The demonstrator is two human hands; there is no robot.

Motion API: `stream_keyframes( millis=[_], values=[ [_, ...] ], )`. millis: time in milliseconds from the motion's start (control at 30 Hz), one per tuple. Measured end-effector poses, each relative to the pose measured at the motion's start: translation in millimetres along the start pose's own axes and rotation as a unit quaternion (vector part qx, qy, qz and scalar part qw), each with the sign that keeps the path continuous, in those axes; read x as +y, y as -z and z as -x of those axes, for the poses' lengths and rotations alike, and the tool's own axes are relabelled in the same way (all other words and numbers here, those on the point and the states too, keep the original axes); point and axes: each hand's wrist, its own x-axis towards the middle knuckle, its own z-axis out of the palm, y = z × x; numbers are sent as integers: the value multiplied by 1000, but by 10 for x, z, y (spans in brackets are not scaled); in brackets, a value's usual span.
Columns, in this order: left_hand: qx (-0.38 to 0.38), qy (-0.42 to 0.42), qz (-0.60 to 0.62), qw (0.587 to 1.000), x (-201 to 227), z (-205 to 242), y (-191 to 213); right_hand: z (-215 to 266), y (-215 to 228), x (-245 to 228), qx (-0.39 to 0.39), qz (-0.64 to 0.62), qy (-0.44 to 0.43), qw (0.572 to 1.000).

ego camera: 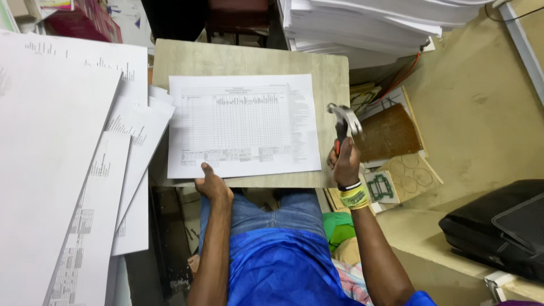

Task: The person repeatedly hammers a sheet of paper placed on a small wooden board using a claw hammer. They then move the hammered paper to a stack and pick up a new sheet to repeat the process.

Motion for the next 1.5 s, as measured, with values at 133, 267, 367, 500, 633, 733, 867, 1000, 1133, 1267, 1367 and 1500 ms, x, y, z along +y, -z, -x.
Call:
stream_keyframes(
  millis=[133,267,367,500,633,733,867,1000,1133,1267,1367,1500],
  values=[
    [-27,-7,5,1000,95,58,-10,-224,201,144,-68,110,-99,987],
    [-1,-12,5,1000,128,199,75,219,432,-495,7,36,-83,996],
    [-1,-23,18,1000,186,182,-70,484,257,89,70,-67,45,994],
    [0,-8,3,1000,60,35,-65,594,228,117,-84,52,-114,988],
    [-2,-30,10,999,-158,-159,35,845,157,-33,-3,-23,-56,998],
    [-9,-29,6,1000,-123,-84,27,643,214,280,69,-133,-174,973],
    [-6,-25,9,1000,-205,-387,-44,132,191,-339,-30,10,-61,998],
    [-8,-33,-13,999,12,15,-6,-103,119,-520,41,-96,105,989],
    [-9,-33,-2,999,-84,-36,79,-246,41,408,-41,98,-21,994],
    [9,-34,-10,999,107,76,37,-327,-114,-493,26,17,-107,994],
    [-11,-32,0,999,18,2,-18,-621,-80,-690,47,-48,8,998],
    [-2,-6,27,1000,-36,-57,5,-965,-443,-118,-9,34,11,999]
  ],
)
